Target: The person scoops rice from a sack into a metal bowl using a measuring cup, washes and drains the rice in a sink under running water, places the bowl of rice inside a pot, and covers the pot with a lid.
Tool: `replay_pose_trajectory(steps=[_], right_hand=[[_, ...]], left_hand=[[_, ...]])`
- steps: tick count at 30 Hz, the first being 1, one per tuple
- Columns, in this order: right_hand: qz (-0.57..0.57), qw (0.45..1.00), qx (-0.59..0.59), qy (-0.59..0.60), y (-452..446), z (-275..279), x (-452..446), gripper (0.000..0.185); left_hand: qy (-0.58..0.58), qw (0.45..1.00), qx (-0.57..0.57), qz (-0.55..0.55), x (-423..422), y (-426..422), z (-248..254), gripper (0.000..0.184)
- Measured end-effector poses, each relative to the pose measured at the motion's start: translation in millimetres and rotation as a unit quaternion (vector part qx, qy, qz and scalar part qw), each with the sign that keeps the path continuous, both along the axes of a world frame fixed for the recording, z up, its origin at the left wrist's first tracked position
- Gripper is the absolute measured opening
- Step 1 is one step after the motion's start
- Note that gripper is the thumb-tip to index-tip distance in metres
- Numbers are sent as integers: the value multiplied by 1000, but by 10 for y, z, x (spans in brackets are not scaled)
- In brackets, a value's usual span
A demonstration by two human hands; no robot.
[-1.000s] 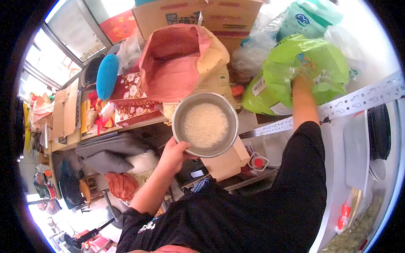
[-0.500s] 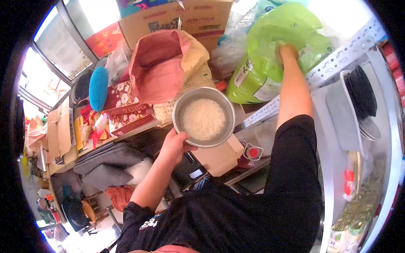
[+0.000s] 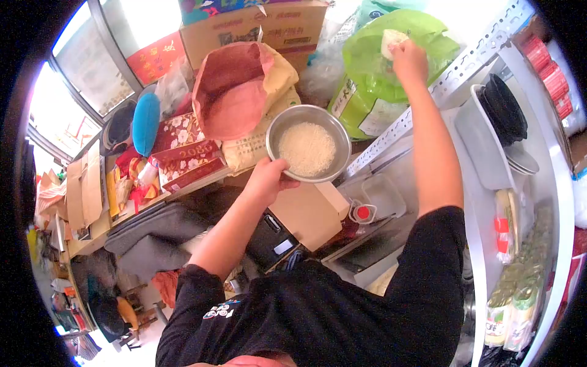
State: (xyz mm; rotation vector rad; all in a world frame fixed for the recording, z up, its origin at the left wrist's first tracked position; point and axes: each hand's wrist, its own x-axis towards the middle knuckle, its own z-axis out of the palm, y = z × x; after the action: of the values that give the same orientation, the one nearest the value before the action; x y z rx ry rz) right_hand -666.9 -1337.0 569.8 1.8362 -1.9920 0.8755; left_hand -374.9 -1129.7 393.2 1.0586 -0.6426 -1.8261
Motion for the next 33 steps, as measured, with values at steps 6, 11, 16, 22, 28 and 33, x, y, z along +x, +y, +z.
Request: replay_pose_trajectory(steps=[6, 11, 16, 22, 28, 33], right_hand=[[208, 955, 115, -177, 1017, -191, 454, 26], [262, 599, 414, -634, 1497, -1005, 682, 22], [250, 456, 502, -691, 1532, -1483, 746, 28], [278, 540, 546, -577, 1521, -1327, 876, 26], [343, 737, 446, -374, 1372, -567, 661, 25], [259, 860, 272, -345, 1005, 84, 388, 30]], left_hand=[[7, 1000, -1, 19, -125, -64, 20, 32], [23, 1000, 9, 14, -146, 8, -151, 34], [1, 1000, 8, 9, -108, 111, -212, 38], [2, 1000, 26, 12, -50, 124, -295, 40], [15, 999, 27, 11, -131, 7, -207, 39], [20, 999, 20, 21, -150, -37, -165, 39]])
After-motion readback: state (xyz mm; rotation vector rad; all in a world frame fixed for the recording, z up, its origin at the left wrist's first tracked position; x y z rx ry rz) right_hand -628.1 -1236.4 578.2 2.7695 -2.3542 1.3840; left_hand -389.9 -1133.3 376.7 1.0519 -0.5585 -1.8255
